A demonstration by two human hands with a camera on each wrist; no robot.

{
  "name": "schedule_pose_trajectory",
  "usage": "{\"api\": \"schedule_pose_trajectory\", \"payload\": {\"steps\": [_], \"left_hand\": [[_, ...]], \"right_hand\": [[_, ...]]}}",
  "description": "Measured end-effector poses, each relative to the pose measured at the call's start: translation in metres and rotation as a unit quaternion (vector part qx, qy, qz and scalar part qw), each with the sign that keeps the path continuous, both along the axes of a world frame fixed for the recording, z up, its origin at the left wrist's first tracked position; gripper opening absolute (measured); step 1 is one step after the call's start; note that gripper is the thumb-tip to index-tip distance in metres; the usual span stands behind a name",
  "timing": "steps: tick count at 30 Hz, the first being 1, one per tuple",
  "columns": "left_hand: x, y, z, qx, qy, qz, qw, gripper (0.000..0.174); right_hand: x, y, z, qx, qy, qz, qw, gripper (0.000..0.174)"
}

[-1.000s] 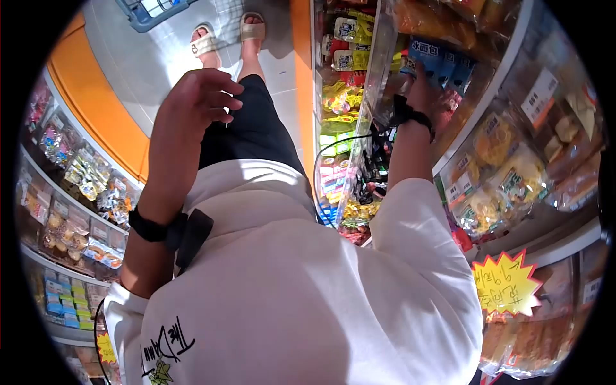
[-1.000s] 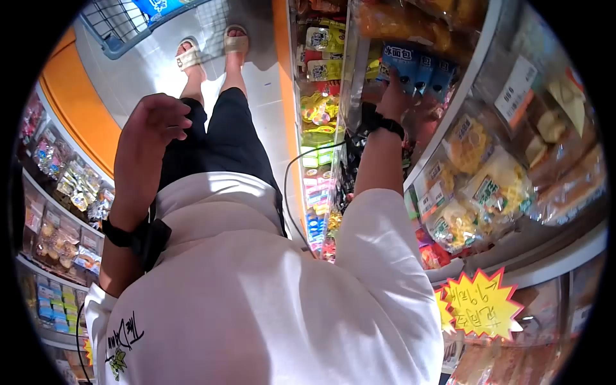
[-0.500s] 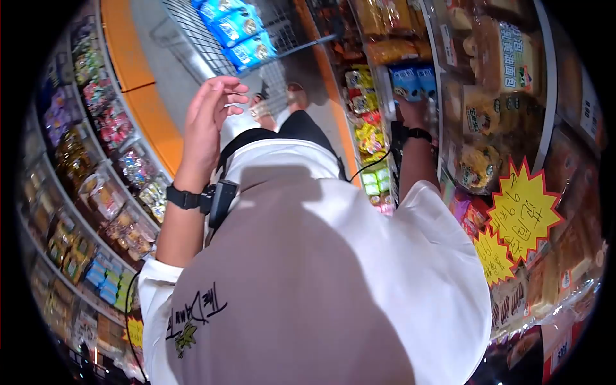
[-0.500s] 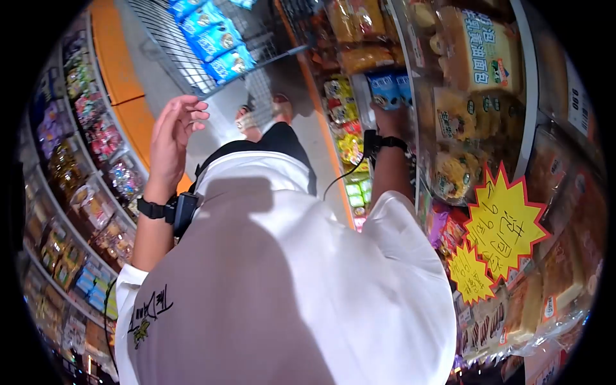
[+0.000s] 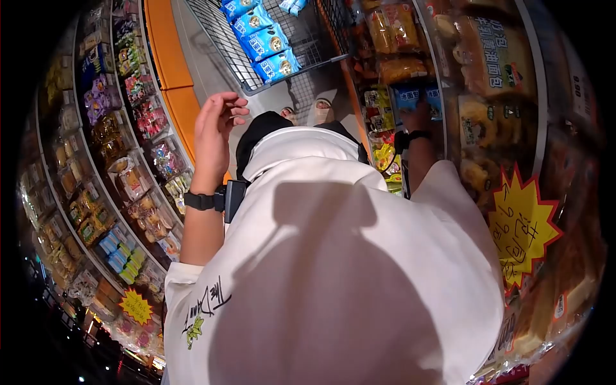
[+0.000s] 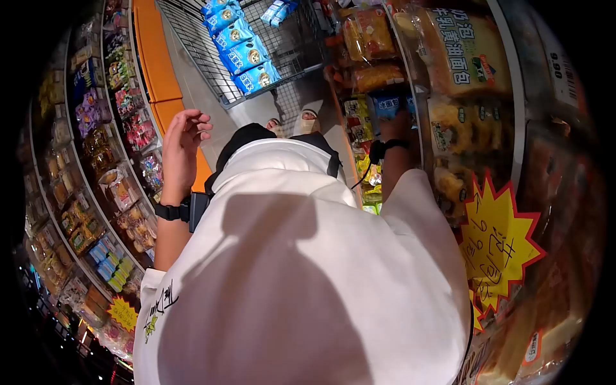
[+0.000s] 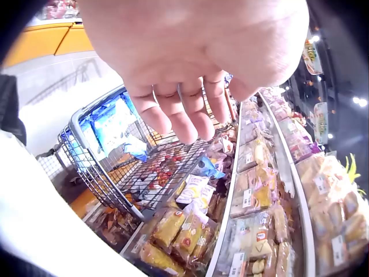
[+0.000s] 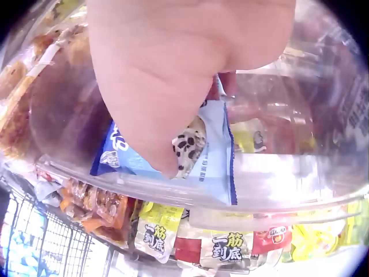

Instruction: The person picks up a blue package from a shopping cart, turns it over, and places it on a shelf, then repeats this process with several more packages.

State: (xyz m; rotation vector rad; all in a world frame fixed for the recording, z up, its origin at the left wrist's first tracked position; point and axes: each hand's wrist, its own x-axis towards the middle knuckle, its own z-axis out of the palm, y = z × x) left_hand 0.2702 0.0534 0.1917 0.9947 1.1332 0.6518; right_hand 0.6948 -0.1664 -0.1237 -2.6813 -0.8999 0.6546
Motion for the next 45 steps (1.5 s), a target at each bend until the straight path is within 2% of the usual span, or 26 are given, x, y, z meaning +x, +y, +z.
{"api": "schedule_pose_trajectory", "payload": {"steps": [1,4,5,8,10,12,15,17,18,23,26,29,32,39,44,45], "left_hand": [[0.003,0.001,-0.002,0.001,0.002,0.003,1.000,0.034],[0.007,0.005,0.000,0.011,0.016,-0.010,1.000,0.033],[0.011,0.008,-0.002,0.007,0.013,-0.020,1.000,0.033],[0.030,0.008,-0.003,-0.002,0.016,-0.056,0.998,0.034],[0.043,0.006,-0.010,-0.028,-0.004,-0.093,0.995,0.033],[0.056,0.010,-0.023,-0.051,-0.028,-0.127,0.990,0.033],[0.085,0.011,-0.038,-0.067,-0.022,-0.173,0.982,0.033],[0.105,0.011,-0.047,-0.074,-0.022,-0.205,0.976,0.033],[0.113,0.009,-0.051,-0.070,-0.030,-0.215,0.974,0.033],[0.137,-0.006,-0.056,-0.067,-0.035,-0.242,0.967,0.032],[0.132,-0.011,-0.058,-0.079,-0.024,-0.233,0.969,0.032],[0.117,-0.014,-0.059,-0.086,-0.019,-0.213,0.973,0.032],[0.101,-0.017,-0.057,-0.086,-0.014,-0.195,0.977,0.033],[0.083,-0.020,-0.052,-0.067,0.011,-0.173,0.983,0.030],[0.079,-0.016,-0.044,-0.045,0.001,-0.154,0.987,0.029],[0.078,-0.014,-0.042,-0.039,-0.001,-0.151,0.988,0.028]], "right_hand": [[0.002,-0.001,-0.008,0.030,0.000,0.001,1.000,0.101],[0.009,0.000,-0.017,0.084,0.100,-0.012,0.991,0.107],[0.005,0.006,-0.013,0.062,0.113,-0.014,0.992,0.108],[0.002,0.027,0.078,-0.031,0.153,-0.010,0.988,0.113],[0.003,0.017,0.073,-0.026,0.167,0.009,0.986,0.110],[0.009,0.013,0.051,0.013,0.167,0.011,0.986,0.098],[-0.010,0.012,0.038,0.048,0.045,-0.016,0.998,0.090],[-0.018,0.020,0.079,-0.031,0.083,-0.087,0.992,0.083],[-0.021,0.014,0.072,0.019,0.042,-0.099,0.994,0.075],[-0.011,0.010,0.053,0.040,-0.021,-0.147,0.988,0.063],[-0.016,0.019,0.080,0.024,-0.040,-0.170,0.984,0.055],[-0.005,0.007,0.043,0.038,-0.034,-0.181,0.982,0.060],[-0.022,0.016,0.079,-0.007,-0.038,-0.175,0.984,0.070],[-0.030,0.019,0.097,-0.047,-0.013,-0.179,0.983,0.078],[-0.039,0.016,0.087,-0.093,-0.112,-0.130,0.981,0.084],[-0.041,0.016,0.089,-0.098,-0.104,-0.114,0.983,0.084]]}}
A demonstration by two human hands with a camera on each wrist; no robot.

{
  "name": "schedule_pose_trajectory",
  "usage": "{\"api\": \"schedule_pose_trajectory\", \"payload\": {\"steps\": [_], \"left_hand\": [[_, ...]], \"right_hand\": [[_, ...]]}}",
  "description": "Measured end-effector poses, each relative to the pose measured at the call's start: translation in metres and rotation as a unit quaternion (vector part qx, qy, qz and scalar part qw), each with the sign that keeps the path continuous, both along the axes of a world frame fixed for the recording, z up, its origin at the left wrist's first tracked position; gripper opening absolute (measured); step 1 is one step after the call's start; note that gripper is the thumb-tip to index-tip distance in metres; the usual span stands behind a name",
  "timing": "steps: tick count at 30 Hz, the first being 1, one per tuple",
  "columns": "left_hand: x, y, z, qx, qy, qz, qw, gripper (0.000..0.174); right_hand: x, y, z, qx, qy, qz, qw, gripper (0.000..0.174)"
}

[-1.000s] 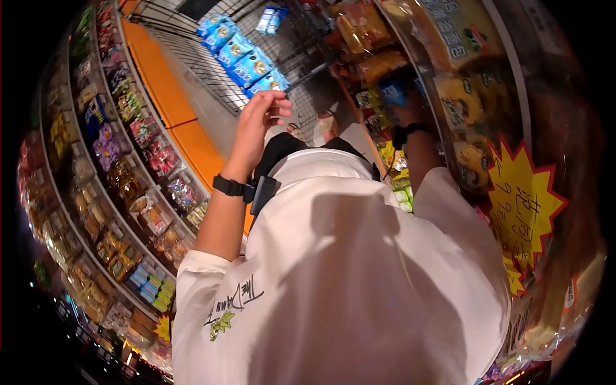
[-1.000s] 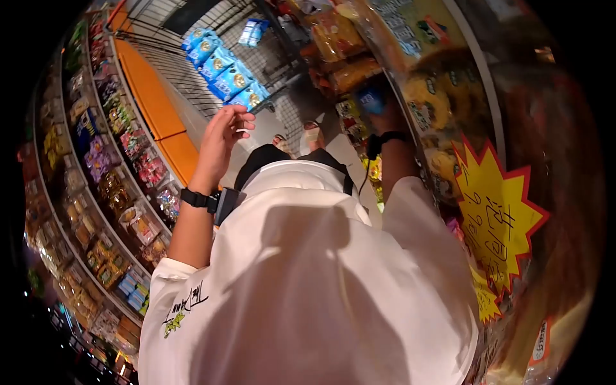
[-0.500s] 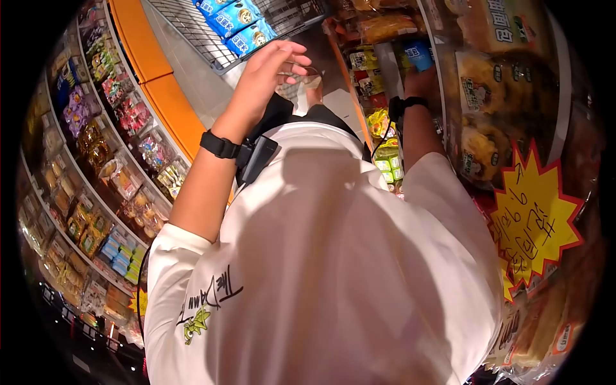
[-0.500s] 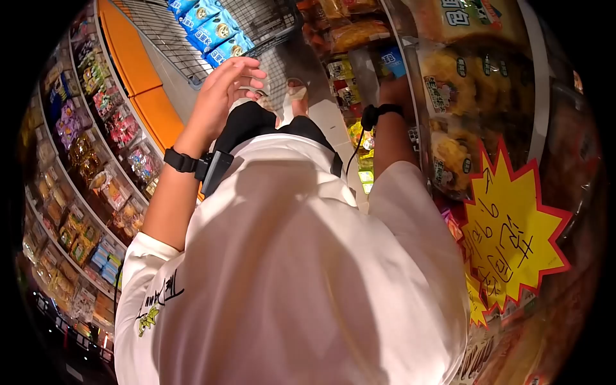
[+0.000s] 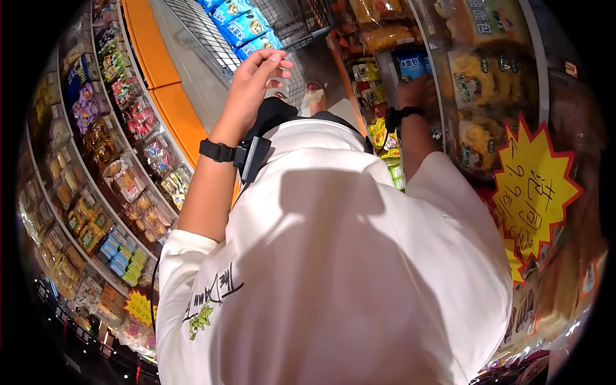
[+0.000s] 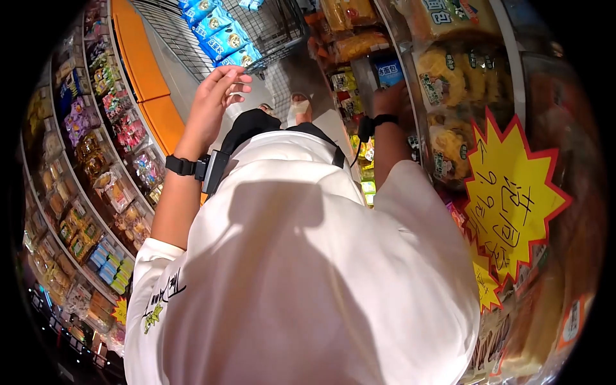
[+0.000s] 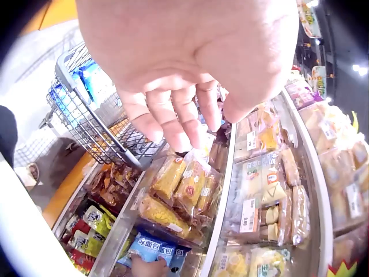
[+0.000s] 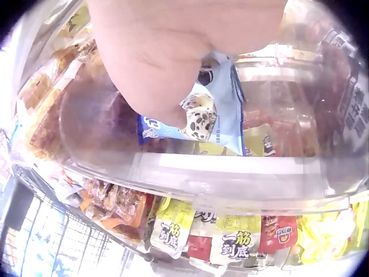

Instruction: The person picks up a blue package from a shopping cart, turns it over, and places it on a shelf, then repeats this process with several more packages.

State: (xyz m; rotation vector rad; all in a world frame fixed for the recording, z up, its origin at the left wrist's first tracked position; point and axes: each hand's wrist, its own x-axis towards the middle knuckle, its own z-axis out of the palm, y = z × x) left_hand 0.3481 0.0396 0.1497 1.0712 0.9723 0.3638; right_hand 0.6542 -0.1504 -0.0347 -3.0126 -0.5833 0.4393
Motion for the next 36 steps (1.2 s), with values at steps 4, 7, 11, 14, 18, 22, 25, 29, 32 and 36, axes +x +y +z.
{"api": "schedule_pose_trajectory", "payload": {"steps": [4,7,11,14,18,22,25,29,32,36], "left_hand": [[-0.010,0.007,0.005,0.011,-0.004,0.015,1.000,0.026],[-0.019,0.016,0.008,0.011,0.010,0.016,1.000,0.025],[-0.033,0.027,0.002,-0.015,0.015,0.011,1.000,0.026],[-0.041,0.048,-0.013,-0.050,-0.014,0.004,0.999,0.025],[-0.044,0.087,-0.029,-0.087,-0.039,-0.024,0.995,0.026],[-0.044,0.132,-0.021,-0.089,-0.063,-0.067,0.992,0.026],[-0.054,0.166,-0.021,-0.103,-0.094,-0.099,0.985,0.025],[-0.084,0.210,-0.030,-0.158,-0.109,-0.114,0.975,0.021],[-0.112,0.237,-0.044,-0.190,-0.068,-0.110,0.973,0.018],[-0.145,0.264,-0.055,-0.191,-0.045,-0.139,0.971,0.020]], "right_hand": [[-0.006,0.003,0.027,-0.031,0.102,0.043,0.993,0.086],[0.003,-0.006,-0.011,0.023,0.043,0.093,0.995,0.083],[0.007,-0.020,-0.040,0.111,-0.004,0.097,0.989,0.078],[-0.007,-0.012,-0.029,0.217,0.007,0.090,0.972,0.063],[-0.050,-0.006,-0.001,0.228,0.040,0.090,0.969,0.037],[-0.114,0.017,0.016,0.306,0.140,0.134,0.932,0.021],[-0.155,0.026,0.005,0.303,0.212,0.086,0.925,0.021],[-0.204,0.053,0.007,0.322,0.211,0.026,0.922,0.016],[-0.235,0.078,0.007,0.332,0.211,0.023,0.919,0.016],[-0.279,0.099,0.028,0.308,0.243,-0.016,0.920,0.017]]}}
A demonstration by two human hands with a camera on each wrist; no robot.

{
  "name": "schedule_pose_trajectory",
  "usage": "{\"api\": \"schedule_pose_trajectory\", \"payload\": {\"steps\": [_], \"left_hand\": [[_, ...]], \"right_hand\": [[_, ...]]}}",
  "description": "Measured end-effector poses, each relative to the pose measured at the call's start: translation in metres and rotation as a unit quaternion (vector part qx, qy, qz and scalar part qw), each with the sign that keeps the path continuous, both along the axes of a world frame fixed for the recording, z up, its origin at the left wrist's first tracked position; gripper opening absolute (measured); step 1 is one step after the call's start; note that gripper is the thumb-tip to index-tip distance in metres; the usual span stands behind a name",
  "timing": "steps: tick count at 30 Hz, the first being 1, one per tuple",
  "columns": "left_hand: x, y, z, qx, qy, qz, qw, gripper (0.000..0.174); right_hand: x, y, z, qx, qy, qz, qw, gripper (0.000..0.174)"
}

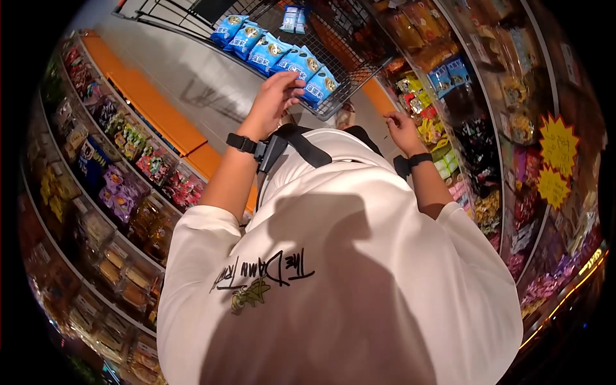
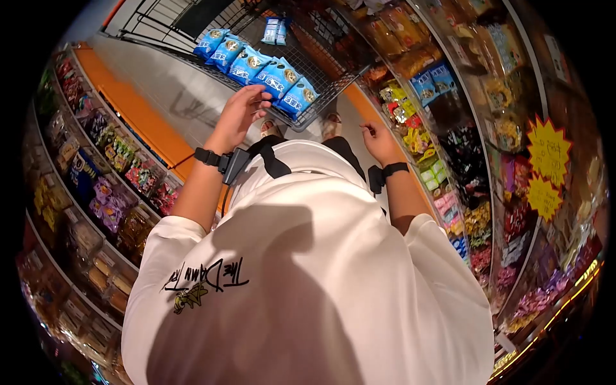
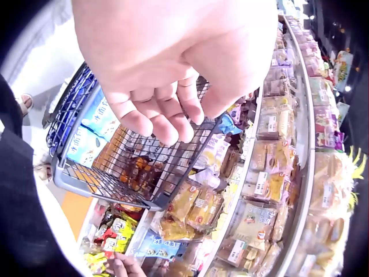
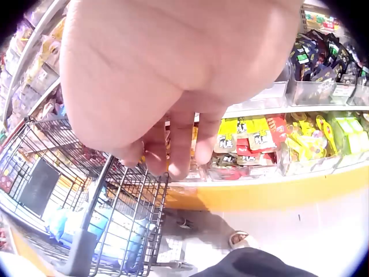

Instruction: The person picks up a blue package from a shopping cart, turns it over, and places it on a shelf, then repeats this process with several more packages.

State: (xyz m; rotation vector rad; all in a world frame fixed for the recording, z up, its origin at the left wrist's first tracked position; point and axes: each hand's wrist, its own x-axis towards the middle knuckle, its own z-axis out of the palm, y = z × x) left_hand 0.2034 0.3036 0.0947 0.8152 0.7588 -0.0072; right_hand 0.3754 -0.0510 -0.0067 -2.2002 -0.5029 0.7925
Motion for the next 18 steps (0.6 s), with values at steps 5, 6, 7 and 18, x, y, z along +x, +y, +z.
{"api": "schedule_pose_trajectory", "payload": {"steps": [5,6,7,18], "left_hand": [[-0.007,0.012,0.016,0.026,0.008,-0.001,1.000,0.021],[-0.008,0.011,0.022,0.031,0.003,0.003,0.999,0.020],[-0.008,0.010,0.028,0.040,-0.009,0.004,0.999,0.020],[-0.013,0.004,0.006,-0.085,0.056,0.037,0.994,0.023]], "right_hand": [[-0.020,0.015,0.023,0.009,-0.005,-0.017,1.000,0.023],[-0.017,0.014,0.018,0.019,0.001,-0.025,0.999,0.022],[-0.017,0.015,0.011,0.030,0.013,-0.030,0.999,0.022],[-0.027,0.108,0.037,0.160,0.028,-0.045,0.986,0.029]]}}
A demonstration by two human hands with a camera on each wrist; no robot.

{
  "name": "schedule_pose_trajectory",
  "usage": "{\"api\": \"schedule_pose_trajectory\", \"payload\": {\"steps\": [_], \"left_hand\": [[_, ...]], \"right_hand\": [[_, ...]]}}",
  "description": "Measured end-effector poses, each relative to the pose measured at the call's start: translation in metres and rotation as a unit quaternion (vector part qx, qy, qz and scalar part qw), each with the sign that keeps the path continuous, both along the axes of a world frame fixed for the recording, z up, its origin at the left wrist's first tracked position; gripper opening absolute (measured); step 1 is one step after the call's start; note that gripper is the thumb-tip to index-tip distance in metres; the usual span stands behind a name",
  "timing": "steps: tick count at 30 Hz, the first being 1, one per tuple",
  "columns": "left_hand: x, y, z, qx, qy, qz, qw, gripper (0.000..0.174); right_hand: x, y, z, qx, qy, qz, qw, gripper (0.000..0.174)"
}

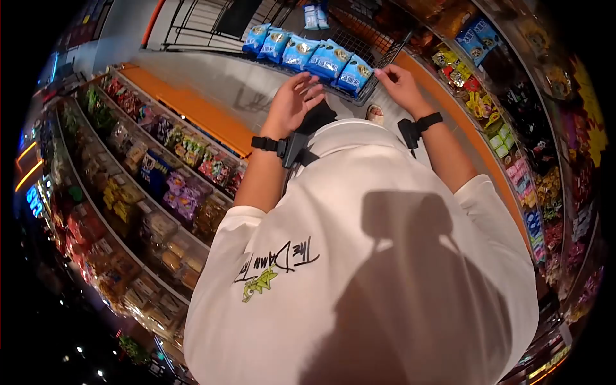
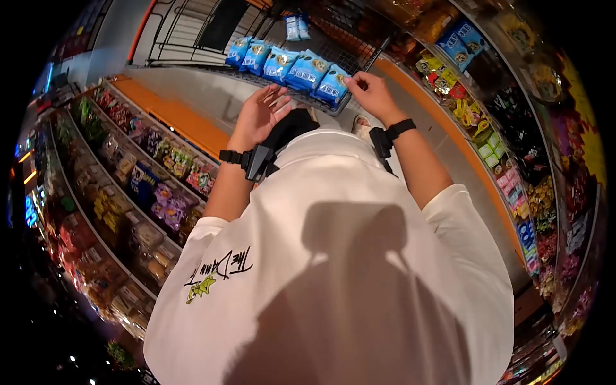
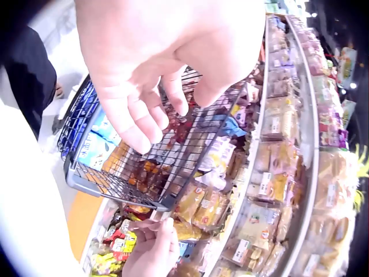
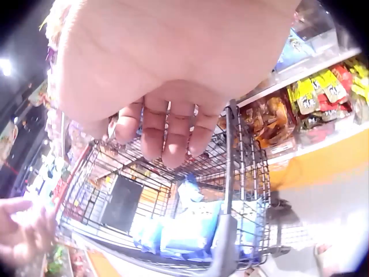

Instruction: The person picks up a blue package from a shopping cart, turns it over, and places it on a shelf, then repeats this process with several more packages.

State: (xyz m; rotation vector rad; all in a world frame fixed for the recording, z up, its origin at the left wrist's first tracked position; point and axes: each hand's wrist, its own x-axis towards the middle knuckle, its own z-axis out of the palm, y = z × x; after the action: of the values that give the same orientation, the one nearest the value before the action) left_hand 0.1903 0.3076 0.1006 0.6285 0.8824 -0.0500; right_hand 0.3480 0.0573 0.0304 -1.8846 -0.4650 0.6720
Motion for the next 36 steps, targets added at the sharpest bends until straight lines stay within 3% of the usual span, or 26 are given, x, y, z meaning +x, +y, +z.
{"api": "schedule_pose_trajectory", "payload": {"steps": [4,7,10,11,12,14,15,16,18,19,21,23,24,25,26,27,28,30,32,33,34,35,36], "left_hand": [[0.032,0.036,-0.032,-0.030,0.056,0.021,0.998,0.028],[0.066,0.070,-0.071,-0.042,0.112,-0.031,0.992,0.045],[0.106,0.100,-0.123,0.013,0.174,-0.109,0.979,0.063],[0.115,0.108,-0.141,0.023,0.140,-0.184,0.973,0.069],[0.131,0.118,-0.180,0.102,0.207,-0.258,0.938,0.070],[0.153,0.115,-0.152,0.154,0.227,-0.351,0.895,0.074],[0.159,0.116,-0.188,0.135,0.259,-0.393,0.872,0.067],[0.163,0.117,-0.202,0.162,0.255,-0.449,0.841,0.068],[0.146,0.128,-0.272,0.250,0.131,-0.553,0.784,0.062],[0.138,0.133,-0.302,0.277,0.084,-0.585,0.757,0.060],[0.130,0.121,-0.316,0.134,0.249,-0.510,0.813,0.065],[0.119,0.119,-0.325,0.226,0.221,-0.522,0.792,0.070],[0.115,0.119,-0.324,0.273,0.201,-0.526,0.780,0.073],[0.130,0.116,-0.269,0.268,0.194,-0.522,0.786,0.075],[0.137,0.117,-0.245,0.228,0.183,-0.550,0.782,0.077],[0.138,0.121,-0.238,0.214,0.150,-0.581,0.771,0.081],[0.143,0.124,-0.228,0.202,0.114,-0.613,0.755,0.086],[0.154,0.119,-0.165,0.229,0.065,-0.627,0.742,0.091],[0.154,0.122,-0.175,0.296,-0.008,-0.616,0.730,0.095],[0.159,0.116,-0.138,0.270,-0.018,-0.604,0.750,0.083],[0.160,0.117,-0.136,0.231,-0.048,-0.578,0.781,0.075],[0.158,0.119,-0.134,0.209,-0.071,-0.578,0.786,0.072],[0.160,0.114,-0.094,0.187,-0.087,-0.575,0.792,0.070]], "right_hand": [[0.012,0.030,-0.007,0.025,0.019,-0.051,0.998,0.026],[0.016,0.059,-0.027,0.054,0.194,-0.079,0.976,0.027],[0.020,0.092,-0.048,-0.022,0.300,-0.098,0.949,0.024],[0.021,0.105,-0.058,-0.062,0.288,-0.097,0.951,0.025],[0.020,0.116,-0.074,-0.092,0.277,-0.100,0.951,0.028],[0.023,0.140,-0.115,-0.140,0.250,-0.101,0.953,0.035],[0.023,0.153,-0.132,-0.170,0.247,-0.124,0.946,0.042],[0.020,0.164,-0.150,-0.196,0.244,-0.148,0.938,0.048],[0.013,0.181,-0.166,-0.259,0.252,-0.150,0.920,0.071],[0.006,0.190,-0.185,-0.249,0.252,-0.156,0.922,0.070],[-0.008,0.196,-0.209,-0.218,0.309,-0.165,0.911,0.059],[-0.013,0.200,-0.195,-0.168,0.418,-0.154,0.879,0.045],[-0.016,0.198,-0.191,-0.163,0.433,-0.112,0.880,0.076],[-0.025,0.196,-0.195,-0.157,0.462,-0.117,0.865,0.074],[-0.030,0.194,-0.195,-0.150,0.486,-0.126,0.852,0.072],[-0.018,0.191,-0.135,-0.161,0.471,-0.063,0.865,0.066],[-0.028,0.185,-0.145,-0.097,0.460,-0.074,0.879,0.062],[-0.037,0.183,-0.100,-0.047,0.414,-0.216,0.883,0.061],[-0.029,0.170,-0.076,0.013,0.426,-0.239,0.873,0.068],[-0.028,0.165,-0.072,-0.026,0.392,-0.263,0.881,0.074],[-0.027,0.153,-0.056,0.025,0.362,-0.248,0.898,0.079],[-0.028,0.142,-0.041,0.026,0.339,-0.284,0.896,0.073],[-0.029,0.134,-0.015,0.027,0.321,-0.314,0.893,0.068]]}}
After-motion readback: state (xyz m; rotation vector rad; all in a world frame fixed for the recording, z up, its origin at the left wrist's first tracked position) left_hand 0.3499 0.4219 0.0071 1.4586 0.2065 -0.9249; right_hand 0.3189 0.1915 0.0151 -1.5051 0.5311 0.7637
